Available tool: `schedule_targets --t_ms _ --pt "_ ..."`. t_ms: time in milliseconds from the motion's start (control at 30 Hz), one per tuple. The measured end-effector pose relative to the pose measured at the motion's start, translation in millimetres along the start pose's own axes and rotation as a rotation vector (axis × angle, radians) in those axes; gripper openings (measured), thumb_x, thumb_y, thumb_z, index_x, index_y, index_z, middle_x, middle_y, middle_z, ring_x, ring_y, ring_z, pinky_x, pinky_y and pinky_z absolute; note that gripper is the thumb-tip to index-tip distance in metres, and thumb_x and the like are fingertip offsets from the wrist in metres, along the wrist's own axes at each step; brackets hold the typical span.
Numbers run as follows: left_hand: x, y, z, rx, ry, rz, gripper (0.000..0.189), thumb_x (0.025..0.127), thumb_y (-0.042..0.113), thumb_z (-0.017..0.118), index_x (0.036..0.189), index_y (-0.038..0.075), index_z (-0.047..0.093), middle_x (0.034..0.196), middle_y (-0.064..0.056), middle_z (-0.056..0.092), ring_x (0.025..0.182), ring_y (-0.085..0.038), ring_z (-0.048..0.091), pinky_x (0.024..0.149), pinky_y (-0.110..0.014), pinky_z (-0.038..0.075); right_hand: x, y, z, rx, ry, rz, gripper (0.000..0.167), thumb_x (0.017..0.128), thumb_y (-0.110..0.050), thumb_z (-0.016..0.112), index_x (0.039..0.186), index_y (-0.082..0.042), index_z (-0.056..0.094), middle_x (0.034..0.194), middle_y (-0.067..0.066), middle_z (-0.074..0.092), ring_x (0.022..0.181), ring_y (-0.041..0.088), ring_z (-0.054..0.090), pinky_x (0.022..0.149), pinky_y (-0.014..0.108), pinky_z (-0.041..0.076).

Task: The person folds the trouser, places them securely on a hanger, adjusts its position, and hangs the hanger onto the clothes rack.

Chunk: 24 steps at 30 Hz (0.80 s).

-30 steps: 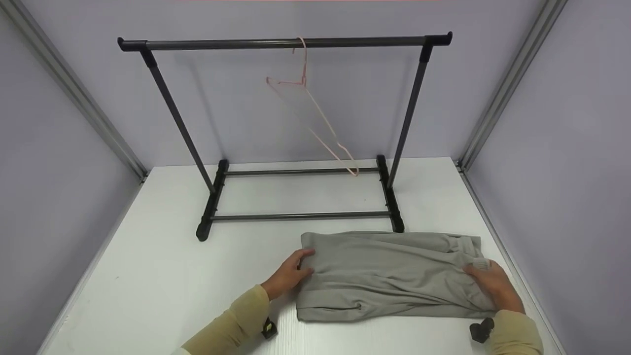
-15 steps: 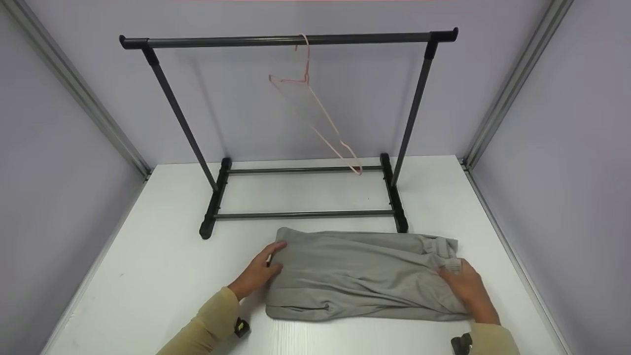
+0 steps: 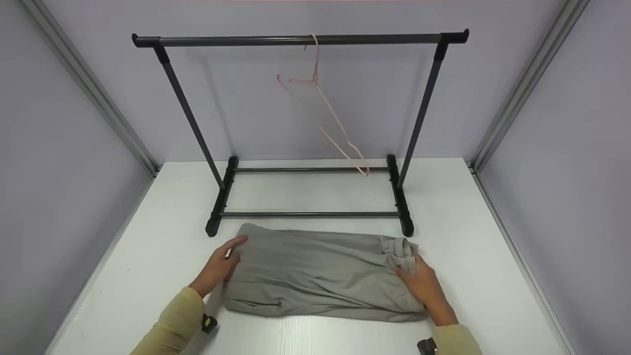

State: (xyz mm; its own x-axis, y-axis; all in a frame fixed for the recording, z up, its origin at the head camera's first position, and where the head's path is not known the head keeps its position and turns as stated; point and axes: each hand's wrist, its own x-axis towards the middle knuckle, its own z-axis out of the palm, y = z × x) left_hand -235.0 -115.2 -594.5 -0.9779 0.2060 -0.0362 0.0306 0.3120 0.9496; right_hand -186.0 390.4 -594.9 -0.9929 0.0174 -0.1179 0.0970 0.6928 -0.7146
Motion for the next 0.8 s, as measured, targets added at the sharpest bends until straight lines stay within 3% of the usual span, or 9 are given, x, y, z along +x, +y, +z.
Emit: schedule_targets --t_ms 200,400,533,700,800 --pt "6.4 -5.5 -14.5 0.008 0.046 -0.026 0.045 0.093 -0.003 0.045 0.135 0.012 0.048 0.141 -0.005 0.043 0.136 -0.025 0.026 0.108 -0.044 0.022 14.1 -13.0 7.0 0.058 0.061 -0.021 0.068 0.09 -0.044 0.058 0.136 0.001 0.038 0.128 0.025 0.048 0.116 0.039 0.045 0.094 0.052 0.035" --pt "17.0 1.1 -24.3 -0.007 0.056 0.018 0.047 0.093 -0.005 0.044 0.136 0.011 0.047 0.141 -0.004 0.043 0.136 -0.024 0.026 0.105 -0.044 0.029 28.2 -29.2 6.5 0.097 0.129 -0.049 0.068 0.088 -0.046 0.061 0.135 -0.001 0.041 0.123 0.021 0.053 0.11 0.034 0.05 0.09 0.048 0.038" --pt "25.5 4.9 -30.2 -0.013 0.071 0.026 0.045 0.094 -0.002 0.045 0.136 0.014 0.047 0.141 -0.001 0.042 0.136 -0.02 0.026 0.107 -0.041 0.026 35.5 -36.0 3.2 0.086 0.176 -0.069 0.066 0.087 -0.046 0.061 0.134 -0.002 0.043 0.12 0.019 0.056 0.107 0.032 0.052 0.087 0.046 0.04" --pt "36.3 -3.7 -35.4 -0.047 0.069 0.018 0.045 0.095 -0.001 0.046 0.139 0.008 0.042 0.144 -0.009 0.038 0.136 -0.025 0.025 0.106 -0.044 0.026 46.6 -31.9 1.8 0.083 0.155 -0.041 0.069 0.087 -0.048 0.06 0.135 -0.002 0.041 0.124 0.022 0.052 0.111 0.036 0.049 0.09 0.048 0.039" --pt "38.3 -10.2 -35.5 -0.015 0.048 0.018 0.045 0.094 -0.001 0.049 0.138 0.003 0.042 0.148 -0.014 0.029 0.13 -0.032 0.033 0.1 -0.048 0.033 51.7 -25.7 1.3 0.059 0.123 -0.01 0.072 0.089 -0.047 0.058 0.139 -0.001 0.034 0.134 0.029 0.041 0.12 0.043 0.041 0.094 0.054 0.034"
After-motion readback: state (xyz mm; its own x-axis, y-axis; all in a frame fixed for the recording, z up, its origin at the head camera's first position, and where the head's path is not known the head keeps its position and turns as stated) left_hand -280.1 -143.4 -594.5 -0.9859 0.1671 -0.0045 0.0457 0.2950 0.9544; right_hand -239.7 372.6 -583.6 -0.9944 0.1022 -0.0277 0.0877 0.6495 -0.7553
